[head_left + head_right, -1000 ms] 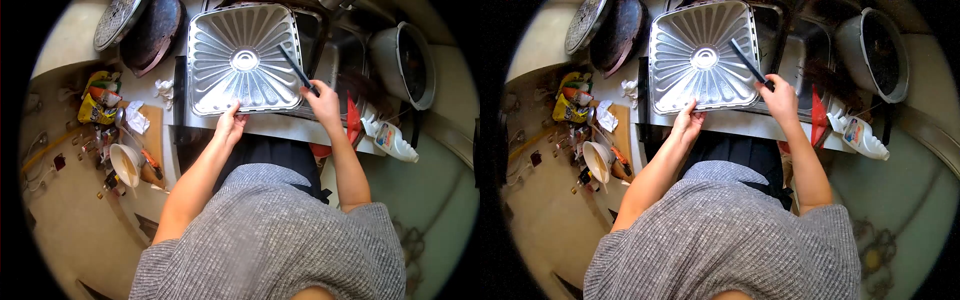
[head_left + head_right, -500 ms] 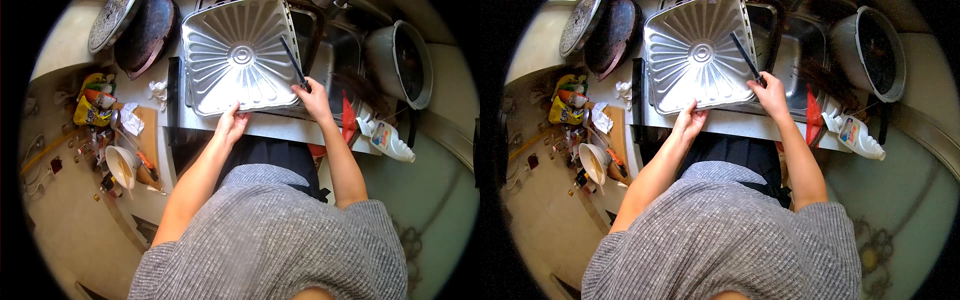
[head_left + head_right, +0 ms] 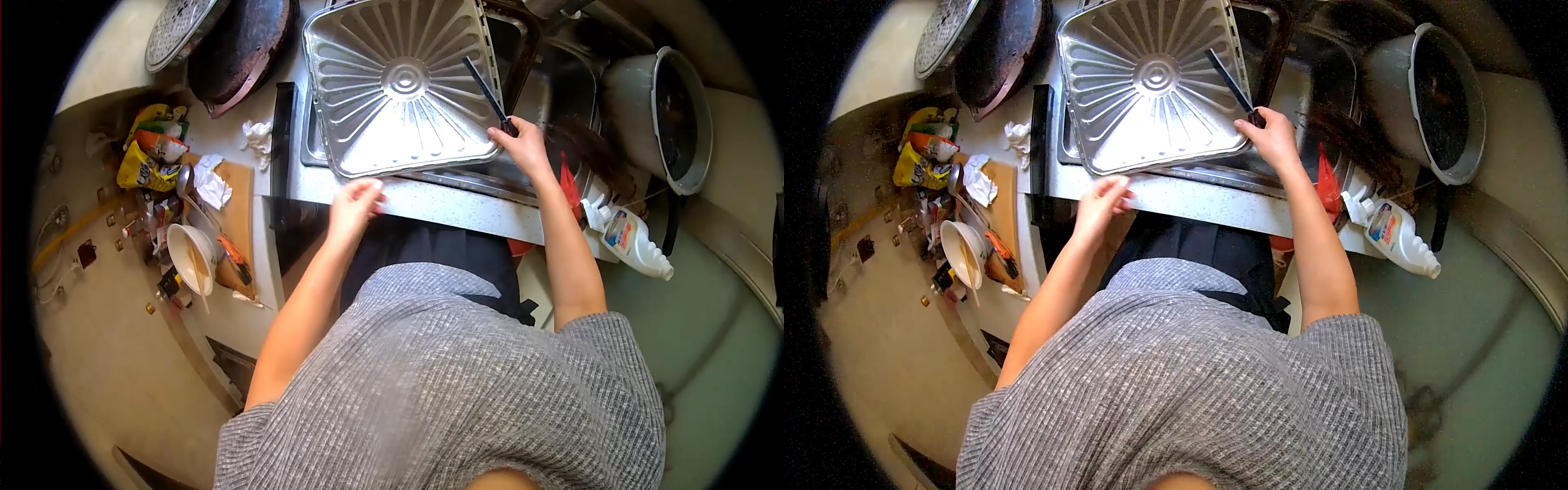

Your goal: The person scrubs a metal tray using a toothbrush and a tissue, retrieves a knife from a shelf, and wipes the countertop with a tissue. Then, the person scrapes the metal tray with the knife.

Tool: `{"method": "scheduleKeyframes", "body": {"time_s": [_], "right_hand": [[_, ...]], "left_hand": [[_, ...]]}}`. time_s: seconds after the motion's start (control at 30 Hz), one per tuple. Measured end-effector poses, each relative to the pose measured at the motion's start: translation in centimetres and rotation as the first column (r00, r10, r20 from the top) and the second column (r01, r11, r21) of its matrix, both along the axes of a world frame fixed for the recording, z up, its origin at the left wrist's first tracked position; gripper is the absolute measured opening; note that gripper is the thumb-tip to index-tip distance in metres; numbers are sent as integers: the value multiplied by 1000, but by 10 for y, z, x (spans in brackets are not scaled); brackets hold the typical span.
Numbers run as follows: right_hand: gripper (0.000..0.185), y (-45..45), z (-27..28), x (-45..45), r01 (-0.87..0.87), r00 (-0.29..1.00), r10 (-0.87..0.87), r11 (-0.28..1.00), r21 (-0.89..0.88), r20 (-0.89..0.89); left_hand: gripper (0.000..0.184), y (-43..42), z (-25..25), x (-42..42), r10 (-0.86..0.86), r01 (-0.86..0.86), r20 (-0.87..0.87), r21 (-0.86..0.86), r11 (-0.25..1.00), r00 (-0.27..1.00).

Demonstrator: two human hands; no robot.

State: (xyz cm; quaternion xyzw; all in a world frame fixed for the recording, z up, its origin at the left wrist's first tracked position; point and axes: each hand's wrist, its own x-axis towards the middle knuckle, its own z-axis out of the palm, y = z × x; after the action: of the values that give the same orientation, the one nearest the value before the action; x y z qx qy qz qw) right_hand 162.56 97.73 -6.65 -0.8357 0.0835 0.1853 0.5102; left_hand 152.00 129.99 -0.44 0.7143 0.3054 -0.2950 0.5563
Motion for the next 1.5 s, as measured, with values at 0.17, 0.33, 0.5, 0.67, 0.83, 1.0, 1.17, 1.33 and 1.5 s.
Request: {"method": "scheduleKeyframes", "body": {"time_s": [0.17,0.33,0.5,0.67,0.83,1.0,1.17,1.33,1.5], "right_hand": [[35,10,7,-6,2,993,21,981,-192,119],[39,24,55,-25,-20,995,60,897,-442,77],[25,32,94,-62,-177,899,330,875,-452,287],[39,52,122,-90,-269,845,512,655,-706,154],[45,70,103,-84,-262,771,606,583,-769,196],[45,71,66,-69,-212,755,586,642,-737,293],[52,52,91,-95,-263,752,623,584,-768,216],[51,71,59,-75,-203,745,599,621,-757,292],[48,55,70,-81,-143,751,531,711,-689,393]], "left_hand": [[67,14,-8,17,-244,-30,332,645,764,911],[79,17,-16,31,-209,-113,330,737,666,921],[109,28,-32,32,-573,88,290,837,541,767],[125,14,-31,37,-499,148,195,810,567,844],[131,12,-40,42,-479,113,194,835,539,856],[129,10,-40,42,-455,90,198,838,537,868],[129,10,-38,43,-433,89,201,823,561,879],[129,11,-41,41,-429,84,208,817,570,879],[129,11,-42,42,-443,84,208,828,554,872]]}}
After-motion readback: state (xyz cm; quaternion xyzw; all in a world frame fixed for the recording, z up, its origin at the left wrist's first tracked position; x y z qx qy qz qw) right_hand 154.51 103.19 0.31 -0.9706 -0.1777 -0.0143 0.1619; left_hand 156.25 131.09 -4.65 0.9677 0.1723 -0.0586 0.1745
